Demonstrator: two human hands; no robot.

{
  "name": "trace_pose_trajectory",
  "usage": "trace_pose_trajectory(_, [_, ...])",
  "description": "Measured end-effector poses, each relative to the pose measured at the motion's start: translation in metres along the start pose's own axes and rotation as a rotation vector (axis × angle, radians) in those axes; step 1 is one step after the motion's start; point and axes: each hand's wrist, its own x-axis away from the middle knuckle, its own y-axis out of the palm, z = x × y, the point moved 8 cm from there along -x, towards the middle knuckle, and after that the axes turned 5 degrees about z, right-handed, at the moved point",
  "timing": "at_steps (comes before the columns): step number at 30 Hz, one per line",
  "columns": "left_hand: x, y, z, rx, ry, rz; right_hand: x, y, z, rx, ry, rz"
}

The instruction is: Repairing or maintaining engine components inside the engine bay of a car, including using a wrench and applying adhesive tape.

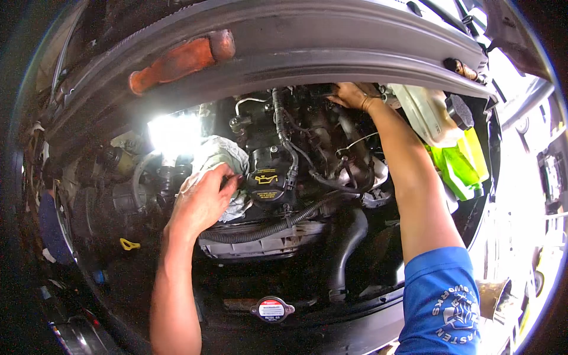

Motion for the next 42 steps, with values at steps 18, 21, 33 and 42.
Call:
trace_pose_trajectory(18, [0.011, -0.009, -0.001, -0.022, -0.059, 0.021, -0.011, 0.017, -0.013, -0.236, 0.016, -0.106])
trace_pose_trajectory(21, [-0.002, 0.000, 0.023, -0.055, 0.100, 0.099, 0.038, -0.020, 0.019, 0.095, -0.115, 0.676])
trace_pose_trajectory(33, [-0.010, 0.000, -0.005, -0.105, -0.095, 0.013, 0.003, -0.068, -0.014, -0.323, 0.175, 0.007])
trace_pose_trajectory(42, [-0.013, 0.000, 0.001, -0.116, -0.098, 0.003, 0.013, -0.075, -0.005, -0.185, 0.152, 0.135])
